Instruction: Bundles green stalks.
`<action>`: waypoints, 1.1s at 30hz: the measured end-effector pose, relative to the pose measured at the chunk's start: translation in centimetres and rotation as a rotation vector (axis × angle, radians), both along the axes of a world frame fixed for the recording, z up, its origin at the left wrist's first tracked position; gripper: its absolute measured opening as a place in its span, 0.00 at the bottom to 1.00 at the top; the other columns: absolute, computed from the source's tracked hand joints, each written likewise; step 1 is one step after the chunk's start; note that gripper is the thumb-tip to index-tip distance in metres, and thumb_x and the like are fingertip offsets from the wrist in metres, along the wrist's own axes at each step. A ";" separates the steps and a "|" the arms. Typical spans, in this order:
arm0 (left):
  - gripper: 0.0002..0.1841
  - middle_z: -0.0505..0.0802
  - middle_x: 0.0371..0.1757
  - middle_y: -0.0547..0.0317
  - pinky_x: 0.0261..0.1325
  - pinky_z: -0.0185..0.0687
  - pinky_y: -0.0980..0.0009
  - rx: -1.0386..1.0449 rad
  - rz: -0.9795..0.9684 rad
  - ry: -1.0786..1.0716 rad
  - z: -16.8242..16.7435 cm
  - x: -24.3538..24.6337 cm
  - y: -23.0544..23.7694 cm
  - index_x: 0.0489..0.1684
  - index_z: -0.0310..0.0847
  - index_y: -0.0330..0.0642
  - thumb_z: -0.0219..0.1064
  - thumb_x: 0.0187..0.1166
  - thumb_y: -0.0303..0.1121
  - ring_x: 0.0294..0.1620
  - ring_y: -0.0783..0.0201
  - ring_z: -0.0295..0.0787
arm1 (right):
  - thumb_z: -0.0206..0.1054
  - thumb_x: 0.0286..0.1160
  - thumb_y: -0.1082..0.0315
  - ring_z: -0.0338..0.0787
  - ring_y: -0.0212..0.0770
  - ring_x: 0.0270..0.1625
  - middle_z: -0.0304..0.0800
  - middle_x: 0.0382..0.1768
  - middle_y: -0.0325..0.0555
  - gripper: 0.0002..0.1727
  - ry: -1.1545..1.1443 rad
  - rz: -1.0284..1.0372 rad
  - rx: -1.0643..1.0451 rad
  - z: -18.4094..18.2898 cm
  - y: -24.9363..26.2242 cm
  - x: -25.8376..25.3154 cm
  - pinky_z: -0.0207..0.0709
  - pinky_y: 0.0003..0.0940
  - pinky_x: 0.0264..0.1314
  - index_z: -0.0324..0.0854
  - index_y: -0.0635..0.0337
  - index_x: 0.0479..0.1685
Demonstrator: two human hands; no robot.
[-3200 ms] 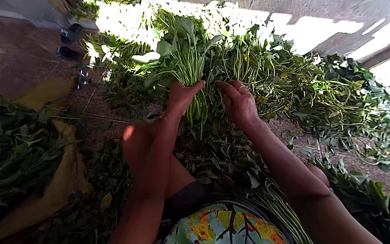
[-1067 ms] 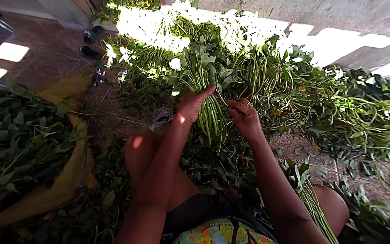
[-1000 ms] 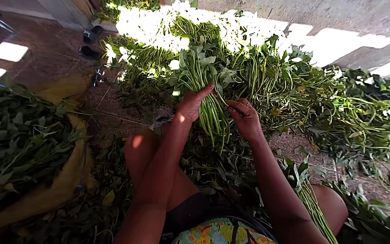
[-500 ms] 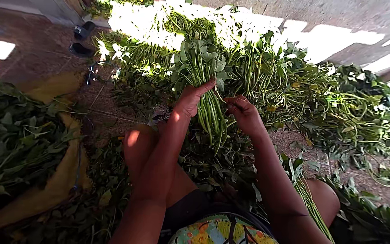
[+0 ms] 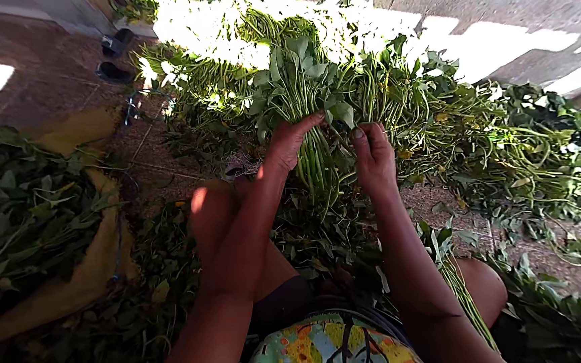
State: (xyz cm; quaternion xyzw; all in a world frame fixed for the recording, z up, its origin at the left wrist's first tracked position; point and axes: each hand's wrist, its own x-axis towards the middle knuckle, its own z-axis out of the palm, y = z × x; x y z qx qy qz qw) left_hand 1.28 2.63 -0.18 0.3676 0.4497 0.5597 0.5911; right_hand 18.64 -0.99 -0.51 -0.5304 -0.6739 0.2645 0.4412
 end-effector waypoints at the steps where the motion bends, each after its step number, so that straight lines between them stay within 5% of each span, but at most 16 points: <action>1: 0.08 0.93 0.37 0.57 0.55 0.88 0.66 0.001 -0.009 0.018 0.2 -0.2 -0.1 0.49 0.84 0.36 0.69 0.82 0.31 0.42 0.64 0.91 | 0.54 0.92 0.64 0.83 0.44 0.52 0.82 0.48 0.54 0.16 -0.195 -0.034 -0.066 -0.4 -0.9 1.9 0.77 0.41 0.56 0.84 0.66 0.49; 3: 0.07 0.94 0.35 0.59 0.55 0.88 0.68 0.016 -0.038 0.074 0.7 -0.7 -0.2 0.47 0.85 0.36 0.69 0.82 0.30 0.41 0.66 0.91 | 0.62 0.89 0.62 0.84 0.72 0.61 0.83 0.59 0.72 0.17 -0.429 -0.059 -0.323 -1.4 -1.6 5.1 0.75 0.72 0.63 0.85 0.70 0.57; 4: 0.06 0.94 0.35 0.59 0.54 0.88 0.69 0.022 -0.061 0.094 0.8 -0.7 -0.3 0.47 0.85 0.36 0.69 0.82 0.30 0.41 0.67 0.92 | 0.64 0.87 0.59 0.82 0.76 0.65 0.82 0.63 0.75 0.20 -0.451 -0.066 -0.394 -1.8 -1.7 6.2 0.71 0.77 0.64 0.84 0.68 0.63; 8: 0.08 0.95 0.35 0.61 0.53 0.89 0.71 0.014 -0.149 0.163 0.7 0.1 -0.7 0.50 0.84 0.36 0.69 0.81 0.30 0.40 0.69 0.92 | 0.63 0.85 0.53 0.86 0.56 0.68 0.82 0.70 0.64 0.31 -0.232 0.218 -0.024 -1.6 -1.6 6.1 0.78 0.52 0.71 0.74 0.64 0.80; 10: 0.09 0.95 0.37 0.62 0.55 0.88 0.71 -0.009 -0.172 0.197 0.5 0.3 -1.0 0.52 0.84 0.37 0.71 0.81 0.31 0.43 0.71 0.92 | 0.66 0.83 0.54 0.90 0.45 0.61 0.90 0.60 0.57 0.31 -0.149 0.378 0.007 -1.6 -0.4 4.4 0.81 0.43 0.69 0.73 0.66 0.79; 12: 0.11 0.94 0.41 0.61 0.58 0.87 0.71 -0.012 -0.164 0.209 0.2 0.2 -0.9 0.53 0.85 0.37 0.72 0.80 0.32 0.46 0.70 0.91 | 0.65 0.83 0.63 0.88 0.32 0.41 0.89 0.41 0.46 0.20 -0.079 0.476 -0.087 -1.6 0.6 3.4 0.83 0.32 0.49 0.79 0.65 0.68; 14: 0.11 0.94 0.41 0.59 0.55 0.88 0.69 -0.017 -0.086 0.181 0.0 -0.3 -0.4 0.53 0.85 0.36 0.72 0.80 0.32 0.44 0.68 0.92 | 0.63 0.83 0.66 0.81 0.25 0.32 0.84 0.32 0.38 0.09 -0.010 0.548 -0.233 -1.2 1.0 3.4 0.78 0.25 0.39 0.83 0.62 0.49; 16: 0.12 0.94 0.41 0.55 0.54 0.89 0.65 -0.039 0.025 0.132 -0.5 -1.3 0.2 0.53 0.85 0.36 0.73 0.79 0.33 0.43 0.64 0.92 | 0.69 0.80 0.68 0.79 0.23 0.25 0.84 0.28 0.35 0.05 0.043 0.525 -0.415 -0.5 0.3 3.7 0.76 0.21 0.30 0.86 0.62 0.42; 18: 0.12 0.93 0.41 0.54 0.53 0.89 0.64 -0.077 0.113 0.105 -0.5 -2.2 0.6 0.53 0.84 0.37 0.73 0.79 0.34 0.43 0.62 0.91 | 0.73 0.76 0.71 0.76 0.24 0.19 0.85 0.24 0.35 0.04 0.084 0.438 -0.551 -0.4 -0.8 4.1 0.72 0.19 0.21 0.87 0.62 0.42; 20: 0.11 0.94 0.39 0.55 0.51 0.90 0.65 -0.118 0.149 0.101 0.0 -2.3 0.7 0.52 0.84 0.37 0.72 0.80 0.34 0.41 0.62 0.92 | 0.77 0.72 0.72 0.77 0.25 0.17 0.87 0.26 0.38 0.13 0.116 0.387 -0.621 -0.3 -1.5 4.2 0.72 0.19 0.17 0.86 0.61 0.53; 23: 0.12 0.94 0.39 0.55 0.50 0.90 0.65 -0.162 0.154 0.087 -0.3 -1.9 0.6 0.52 0.84 0.37 0.72 0.80 0.34 0.41 0.63 0.92 | 0.69 0.82 0.61 0.85 0.27 0.29 0.88 0.42 0.39 0.25 0.108 0.528 -0.564 -0.6 -1.8 4.4 0.83 0.22 0.29 0.74 0.58 0.76; 26: 0.11 0.93 0.40 0.55 0.48 0.90 0.65 -0.212 0.186 0.035 -0.6 -1.8 0.7 0.51 0.85 0.39 0.72 0.79 0.35 0.41 0.62 0.92 | 0.55 0.92 0.59 0.81 0.25 0.28 0.85 0.35 0.35 0.15 0.095 0.547 -0.488 -0.9 -1.7 4.1 0.77 0.22 0.29 0.82 0.58 0.60; 30: 0.09 0.93 0.42 0.55 0.49 0.91 0.65 -0.193 0.288 -0.076 0.0 -2.6 1.0 0.53 0.82 0.39 0.69 0.82 0.31 0.43 0.62 0.92 | 0.55 0.91 0.63 0.75 0.25 0.24 0.77 0.24 0.35 0.13 -0.010 0.474 -0.399 -1.5 -2.4 5.2 0.69 0.23 0.27 0.82 0.60 0.41; 33: 0.10 0.92 0.45 0.54 0.52 0.90 0.62 -0.155 0.362 -0.106 0.2 -3.4 1.4 0.56 0.80 0.39 0.68 0.82 0.29 0.46 0.61 0.92 | 0.48 0.90 0.65 0.78 0.41 0.31 0.76 0.28 0.47 0.16 -0.267 0.385 -0.374 -2.0 -3.8 6.0 0.73 0.41 0.35 0.79 0.64 0.42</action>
